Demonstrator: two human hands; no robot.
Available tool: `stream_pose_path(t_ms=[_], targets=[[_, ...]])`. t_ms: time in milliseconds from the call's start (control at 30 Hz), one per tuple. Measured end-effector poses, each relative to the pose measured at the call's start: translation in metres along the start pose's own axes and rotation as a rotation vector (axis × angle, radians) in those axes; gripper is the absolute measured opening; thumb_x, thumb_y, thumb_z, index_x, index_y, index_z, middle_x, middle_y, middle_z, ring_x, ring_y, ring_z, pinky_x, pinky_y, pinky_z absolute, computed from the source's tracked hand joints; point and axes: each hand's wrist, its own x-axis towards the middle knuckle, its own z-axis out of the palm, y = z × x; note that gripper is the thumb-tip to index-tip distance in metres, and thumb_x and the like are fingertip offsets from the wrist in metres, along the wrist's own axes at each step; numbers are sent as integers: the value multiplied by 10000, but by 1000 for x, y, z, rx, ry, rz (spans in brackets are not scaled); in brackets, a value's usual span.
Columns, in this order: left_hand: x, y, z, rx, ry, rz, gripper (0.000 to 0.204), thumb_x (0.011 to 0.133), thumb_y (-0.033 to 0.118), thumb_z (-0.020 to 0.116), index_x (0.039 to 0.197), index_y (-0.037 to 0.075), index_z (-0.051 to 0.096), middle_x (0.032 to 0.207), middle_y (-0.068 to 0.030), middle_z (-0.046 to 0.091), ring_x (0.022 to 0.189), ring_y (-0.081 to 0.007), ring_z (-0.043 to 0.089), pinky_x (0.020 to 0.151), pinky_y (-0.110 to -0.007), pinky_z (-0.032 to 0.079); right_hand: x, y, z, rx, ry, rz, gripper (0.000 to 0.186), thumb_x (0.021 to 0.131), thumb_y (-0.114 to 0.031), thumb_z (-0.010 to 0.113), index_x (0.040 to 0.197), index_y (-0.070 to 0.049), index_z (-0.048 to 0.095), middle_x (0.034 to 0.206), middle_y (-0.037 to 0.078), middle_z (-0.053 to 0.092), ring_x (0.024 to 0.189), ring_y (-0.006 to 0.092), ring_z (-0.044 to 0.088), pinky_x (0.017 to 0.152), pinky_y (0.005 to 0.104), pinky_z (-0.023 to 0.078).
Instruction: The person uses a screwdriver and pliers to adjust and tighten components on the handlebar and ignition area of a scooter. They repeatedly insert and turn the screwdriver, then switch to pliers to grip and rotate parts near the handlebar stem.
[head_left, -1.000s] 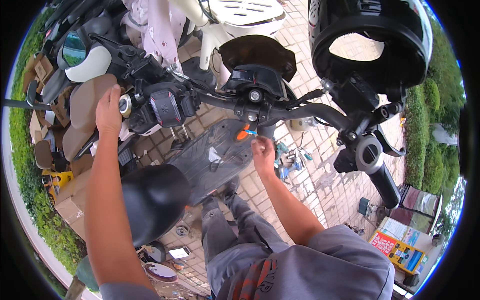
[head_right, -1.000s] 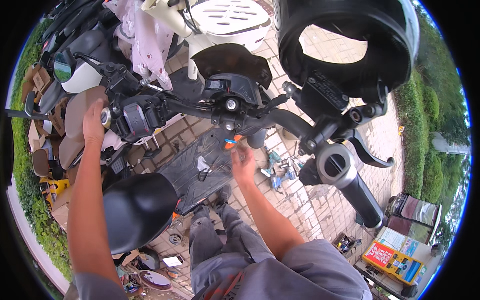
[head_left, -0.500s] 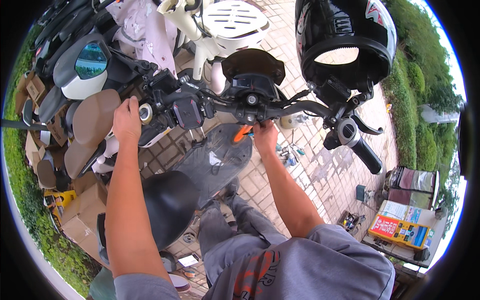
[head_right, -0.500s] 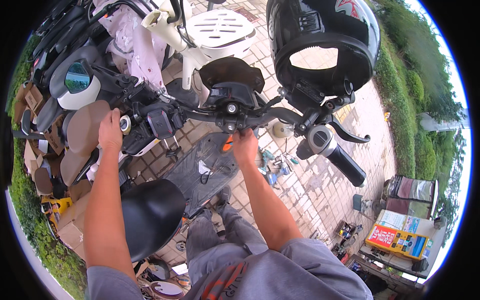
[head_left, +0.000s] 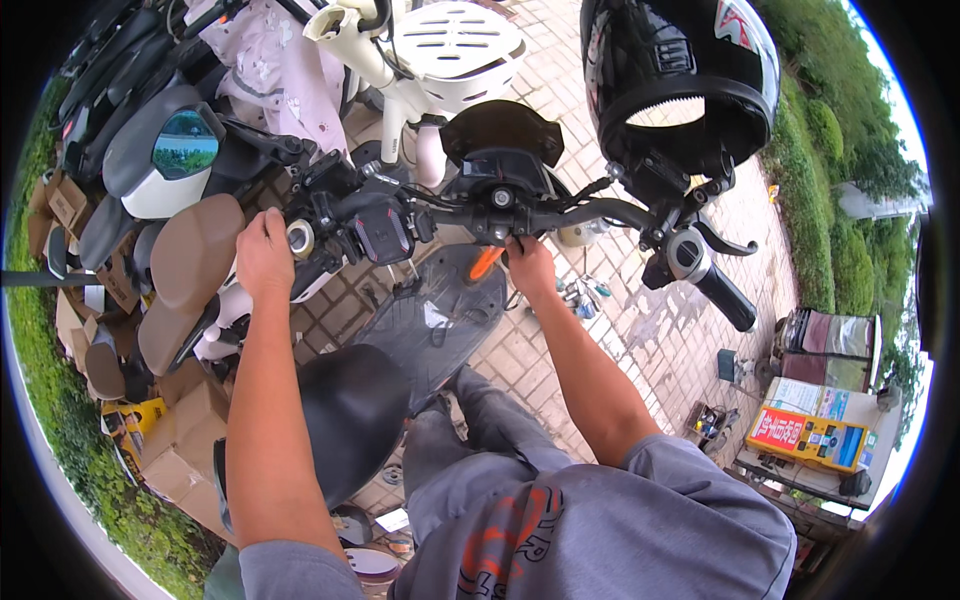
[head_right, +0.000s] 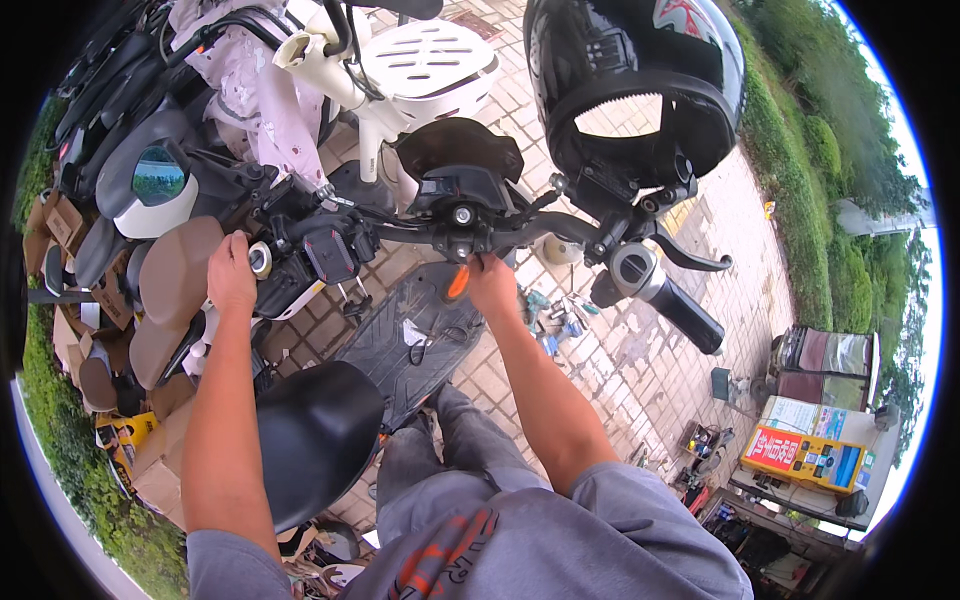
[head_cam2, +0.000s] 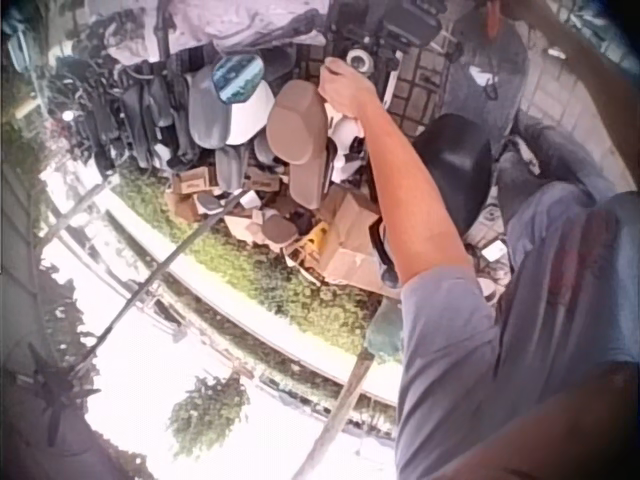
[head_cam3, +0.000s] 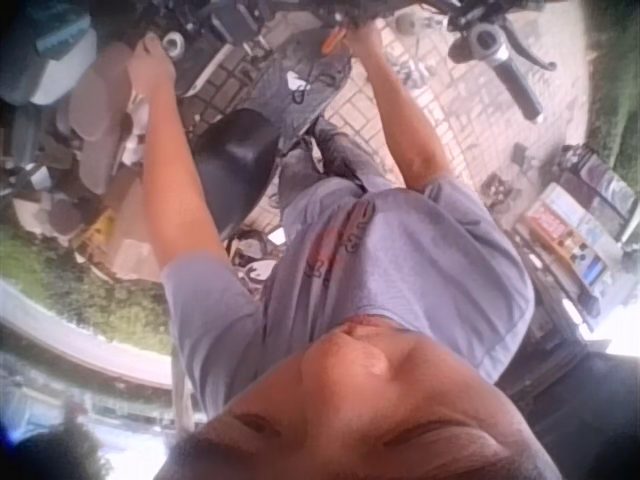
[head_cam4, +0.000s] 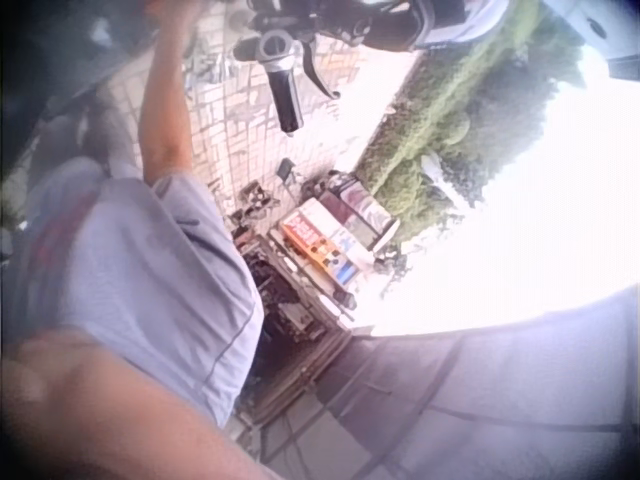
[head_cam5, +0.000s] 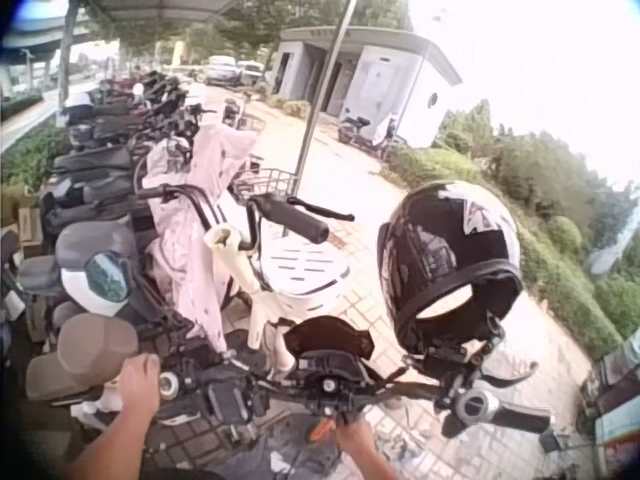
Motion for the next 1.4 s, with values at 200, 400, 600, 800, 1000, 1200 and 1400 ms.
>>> stream_pose_path(t_ms=[200,400,600,800,1000,1200,1400], targets=[[5,-5,4,-32,30,50,432,892,440,386,967,118,665,978,-154,634,941,-357,566,772,-448,445,-11,-3,-5,-211,-10,-127,270,886,-314,525,861,-55,599,673,197,620,663,398,608,593,504,478],[-4,-2,-1,-13,24,35,417,897,418,388,959,107,659,961,-139,637,963,-337,558,786,-432,443,-6,9,-8,692,-346,354,317,933,-341,520,960,-33,592,804,84,653,721,223,631,651,395,471],[-7,-3,2,-15,88,86,406,902,408,392,954,99,651,951,-141,636,955,-343,553,792,-433,437,3,17,-15,1385,-647,798,240,942,-332,508,1013,-112,571,961,17,603,916,186,526,871,458,352],[-4,-2,0,-24,53,36,418,905,431,390,920,101,648,931,-160,632,931,-366,557,765,-444,440,7,20,-9,1545,-607,1018,162,875,-334,581,945,-189,597,1002,-60,550,1003,198,396,928,537,279],[-5,-2,1,-6,66,7,428,897,450,390,917,108,647,931,-163,633,912,-379,564,755,-455,443,10,14,-14,1412,-510,1070,121,798,-233,623,902,-208,568,929,-62,542,920,188,431,854,493,283],[-4,-1,3,-18,96,6,451,888,476,397,945,112,657,925,-163,642,908,-381,576,765,-440,452,18,25,-3,1269,-345,934,109,794,-203,619,873,-181,547,848,-54,522,815,153,476,802,453,287],[-13,-8,0,-35,244,61,391,871,435,475,979,117,675,976,-149,647,983,-346,567,812,-434,451,3,1,-2,1357,-283,937,134,858,-281,540,857,-148,525,873,-25,553,868,171,491,799,417,310]])
